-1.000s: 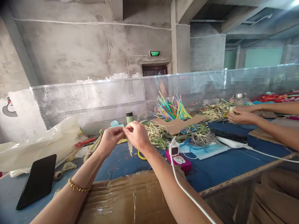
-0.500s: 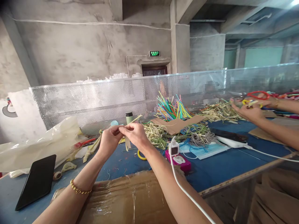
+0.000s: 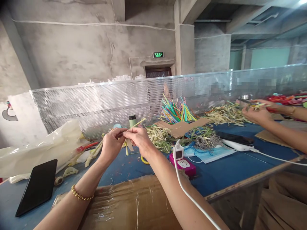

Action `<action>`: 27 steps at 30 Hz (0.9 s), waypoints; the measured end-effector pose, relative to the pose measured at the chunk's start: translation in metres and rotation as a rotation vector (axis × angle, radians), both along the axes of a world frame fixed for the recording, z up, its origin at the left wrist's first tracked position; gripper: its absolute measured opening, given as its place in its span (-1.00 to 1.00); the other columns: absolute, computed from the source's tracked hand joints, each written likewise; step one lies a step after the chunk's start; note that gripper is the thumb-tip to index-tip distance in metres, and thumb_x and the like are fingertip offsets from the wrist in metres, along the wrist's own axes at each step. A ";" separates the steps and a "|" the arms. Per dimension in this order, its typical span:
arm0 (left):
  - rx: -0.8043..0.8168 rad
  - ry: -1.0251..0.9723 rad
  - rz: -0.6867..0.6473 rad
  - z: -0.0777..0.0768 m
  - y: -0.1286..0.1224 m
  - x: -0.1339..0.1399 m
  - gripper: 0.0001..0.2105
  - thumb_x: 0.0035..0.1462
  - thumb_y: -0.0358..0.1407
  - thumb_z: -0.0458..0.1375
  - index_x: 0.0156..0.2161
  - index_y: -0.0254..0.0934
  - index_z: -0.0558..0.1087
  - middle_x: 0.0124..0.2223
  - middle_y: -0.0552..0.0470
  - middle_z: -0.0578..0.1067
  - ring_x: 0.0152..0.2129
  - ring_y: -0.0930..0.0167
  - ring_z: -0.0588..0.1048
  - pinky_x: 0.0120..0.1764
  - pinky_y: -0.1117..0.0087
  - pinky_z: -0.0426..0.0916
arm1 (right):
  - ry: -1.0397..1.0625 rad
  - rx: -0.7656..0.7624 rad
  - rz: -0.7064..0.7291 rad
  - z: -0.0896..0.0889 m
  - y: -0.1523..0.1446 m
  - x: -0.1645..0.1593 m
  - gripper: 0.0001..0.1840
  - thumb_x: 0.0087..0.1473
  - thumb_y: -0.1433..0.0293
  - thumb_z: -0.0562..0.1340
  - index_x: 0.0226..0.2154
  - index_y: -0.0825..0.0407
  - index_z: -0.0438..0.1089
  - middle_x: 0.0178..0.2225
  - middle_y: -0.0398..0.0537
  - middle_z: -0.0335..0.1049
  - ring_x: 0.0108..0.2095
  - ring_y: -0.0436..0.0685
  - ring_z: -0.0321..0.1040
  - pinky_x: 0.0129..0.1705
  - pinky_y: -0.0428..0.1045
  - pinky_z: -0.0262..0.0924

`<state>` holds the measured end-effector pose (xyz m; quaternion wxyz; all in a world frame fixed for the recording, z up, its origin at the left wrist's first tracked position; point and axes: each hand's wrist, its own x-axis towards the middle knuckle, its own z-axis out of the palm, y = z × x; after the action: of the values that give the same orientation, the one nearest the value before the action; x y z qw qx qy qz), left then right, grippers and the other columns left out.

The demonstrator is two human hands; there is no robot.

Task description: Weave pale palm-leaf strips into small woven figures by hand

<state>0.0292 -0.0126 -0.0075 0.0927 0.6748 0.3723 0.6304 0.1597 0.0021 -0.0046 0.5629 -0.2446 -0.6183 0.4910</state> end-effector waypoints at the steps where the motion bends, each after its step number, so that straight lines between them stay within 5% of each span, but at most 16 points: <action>1: -0.002 0.007 0.004 0.000 0.000 0.000 -0.81 -0.01 -0.50 0.21 -0.31 -0.21 0.62 -0.37 -0.01 0.54 -0.38 0.32 0.47 -0.27 0.35 0.30 | 0.005 -0.009 0.000 0.000 0.001 0.000 -0.77 -0.16 0.27 0.36 -0.58 0.05 0.35 -0.70 -0.27 0.11 -0.65 -0.08 -0.01 -0.60 -0.08 -0.17; 12: 0.014 0.074 -0.026 0.002 -0.005 0.005 -0.80 -0.02 -0.52 0.20 -0.31 -0.23 0.61 -0.41 0.03 0.48 -0.43 0.38 0.39 -0.29 0.38 0.25 | -0.031 0.002 -0.040 0.007 -0.006 0.006 -0.75 -0.16 0.30 0.32 -0.66 0.03 0.29 -0.71 -0.27 0.08 -0.65 -0.08 -0.04 -0.59 -0.07 -0.18; 19: -0.047 0.232 0.021 0.000 -0.004 0.003 -0.95 0.03 -0.39 0.19 -0.41 -0.28 0.50 -0.47 0.08 0.38 -0.49 0.41 0.32 -0.38 0.39 0.17 | -0.172 0.196 -0.197 0.007 -0.005 0.007 -0.74 -0.09 0.29 0.25 -0.67 0.05 0.26 -0.64 -0.24 0.15 -0.56 -0.05 0.05 -0.49 -0.07 -0.04; 24: -0.083 0.248 -0.088 0.005 -0.007 0.003 -0.90 0.01 -0.33 0.18 -0.48 -0.30 0.42 -0.48 0.08 0.33 -0.48 0.42 0.27 -0.40 0.38 0.16 | -0.233 0.276 -0.208 0.011 -0.004 0.016 -0.73 -0.03 0.30 0.23 -0.64 0.05 0.26 -0.62 -0.22 0.20 -0.54 -0.05 0.11 -0.46 -0.07 0.03; 27: -0.152 0.191 -0.267 0.008 -0.009 -0.001 -0.87 0.04 -0.34 0.11 -0.38 -0.31 0.50 -0.40 0.02 0.43 -0.40 0.37 0.35 -0.32 0.36 0.23 | -0.219 0.259 -0.189 0.013 -0.004 0.021 -0.74 0.01 0.27 0.28 -0.57 0.07 0.32 -0.64 -0.25 0.19 -0.58 -0.07 0.08 -0.48 -0.08 0.02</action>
<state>0.0281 -0.0214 0.0004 0.1907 0.7662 0.3332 0.5153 0.1810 -0.0019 0.0083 0.5627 -0.2789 -0.7081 0.3227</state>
